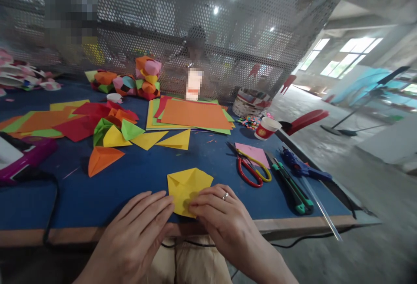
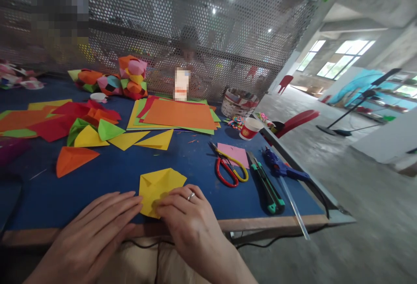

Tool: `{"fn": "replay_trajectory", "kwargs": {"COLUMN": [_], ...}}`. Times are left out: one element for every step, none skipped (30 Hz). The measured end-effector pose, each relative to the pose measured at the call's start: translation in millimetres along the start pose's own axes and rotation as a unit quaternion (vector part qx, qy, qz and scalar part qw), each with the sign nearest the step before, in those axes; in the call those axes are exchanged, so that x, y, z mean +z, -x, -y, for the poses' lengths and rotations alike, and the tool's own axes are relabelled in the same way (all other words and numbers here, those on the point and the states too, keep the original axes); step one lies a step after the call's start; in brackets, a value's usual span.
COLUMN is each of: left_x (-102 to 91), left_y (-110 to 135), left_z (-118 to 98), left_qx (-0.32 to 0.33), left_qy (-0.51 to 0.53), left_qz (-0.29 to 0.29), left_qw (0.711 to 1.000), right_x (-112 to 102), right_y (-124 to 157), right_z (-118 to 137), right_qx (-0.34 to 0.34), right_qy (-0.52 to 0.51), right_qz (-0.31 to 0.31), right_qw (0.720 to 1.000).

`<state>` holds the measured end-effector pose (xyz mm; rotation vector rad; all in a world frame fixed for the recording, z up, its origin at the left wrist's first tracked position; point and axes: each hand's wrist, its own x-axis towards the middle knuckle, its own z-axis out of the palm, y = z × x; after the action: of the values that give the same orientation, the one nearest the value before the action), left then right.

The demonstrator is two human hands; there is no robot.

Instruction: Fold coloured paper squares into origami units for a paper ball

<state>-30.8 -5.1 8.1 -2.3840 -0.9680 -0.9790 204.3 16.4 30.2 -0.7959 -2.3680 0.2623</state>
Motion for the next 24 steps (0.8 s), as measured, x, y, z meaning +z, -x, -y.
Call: {"fn": "replay_trajectory", "kwargs": {"left_x": [-0.7,-1.5,-2.4,-3.3,-4.2,-5.1,-5.9,-6.6,-7.0,-7.3,-7.3,-7.1,-6.8,-6.4,-6.0,-5.6,-5.2,-4.7,-4.1,-3.3,-2.2,-1.0,0.3,1.5], "left_y": [-0.8,-1.6,-2.5,-3.3,-4.1,-4.8,-5.4,-5.8,-6.2,-6.4,-6.6,-6.7,-6.8,-6.7,-6.4,-5.8,-4.9,-3.5,-1.6,0.7,3.4,6.3,9.2,11.9], "left_z": [1.6,3.2,4.9,6.6,8.4,10.3,12.2,13.9,15.5,16.8,17.9,18.8,19.4,19.8,20.2,20.5,20.9,21.3,21.8,22.5,23.1,23.8,24.4,24.9], "left_qx": [0.007,0.013,0.02,0.026,0.03,0.031,0.03,0.03,0.029,0.031,0.032,0.034,0.034,0.034,0.034,0.033,0.034,0.036,0.037,0.04,0.044,0.048,0.053,0.059], "left_qy": [0.004,0.009,0.014,0.019,0.022,0.025,0.028,0.029,0.031,0.034,0.035,0.037,0.039,0.041,0.044,0.046,0.048,0.05,0.051,0.051,0.05,0.048,0.045,0.042], "left_qz": [0.003,0.005,0.007,0.01,0.014,0.018,0.021,0.024,0.027,0.029,0.031,0.034,0.038,0.042,0.045,0.045,0.046,0.047,0.05,0.056,0.063,0.07,0.076,0.08], "left_qw": [1.0,1.0,1.0,0.999,0.999,0.999,0.999,0.999,0.999,0.999,0.998,0.998,0.998,0.998,0.997,0.997,0.997,0.997,0.997,0.996,0.996,0.995,0.995,0.994], "right_x": [-0.2,-0.1,0.2,0.9,1.7,2.9,4.3,6.0,8.0,10.1,12.3,14.5,16.6,18.5,20.1,21.5,22.7,23.7,24.6,25.5,26.3,27.0,27.7,28.2], "right_y": [0.0,-0.3,-0.9,-1.8,-3.1,-4.7,-6.5,-8.5,-10.4,-12.3,-14.1,-15.7,-17.1,-18.3,-19.4,-20.3,-21.2,-22.0,-22.7,-23.4,-23.9,-24.3,-24.7,-24.9], "right_z": [-0.5,-1.2,-1.8,-2.4,-2.9,-3.2,-3.3,-3.3,-3.3,-3.4,-3.6,-4.0,-4.5,-5.0,-5.4,-5.6,-5.6,-5.4,-4.9,-4.2,-3.5,-2.8,-2.2,-1.7], "right_qx": [0.008,0.016,0.026,0.04,0.055,0.073,0.093,0.112,0.128,0.142,0.154,0.166,0.176,0.187,0.196,0.204,0.211,0.218,0.223,0.228,0.232,0.235,0.238,0.239], "right_qy": [-0.006,-0.013,-0.02,-0.028,-0.037,-0.047,-0.058,-0.067,-0.074,-0.077,-0.074,-0.067,-0.056,-0.045,-0.036,-0.029,-0.024,-0.021,-0.018,-0.014,-0.011,-0.008,-0.005,-0.001], "right_qz": [0.002,0.004,0.008,0.011,0.015,0.017,0.017,0.014,0.006,-0.001,-0.008,-0.015,-0.018,-0.02,-0.019,-0.017,-0.015,-0.013,-0.012,-0.012,-0.013,-0.016,-0.017,-0.017], "right_qw": [1.0,1.0,0.999,0.999,0.998,0.996,0.994,0.991,0.989,0.987,0.985,0.984,0.983,0.981,0.98,0.978,0.977,0.976,0.975,0.973,0.973,0.972,0.971,0.971]}}
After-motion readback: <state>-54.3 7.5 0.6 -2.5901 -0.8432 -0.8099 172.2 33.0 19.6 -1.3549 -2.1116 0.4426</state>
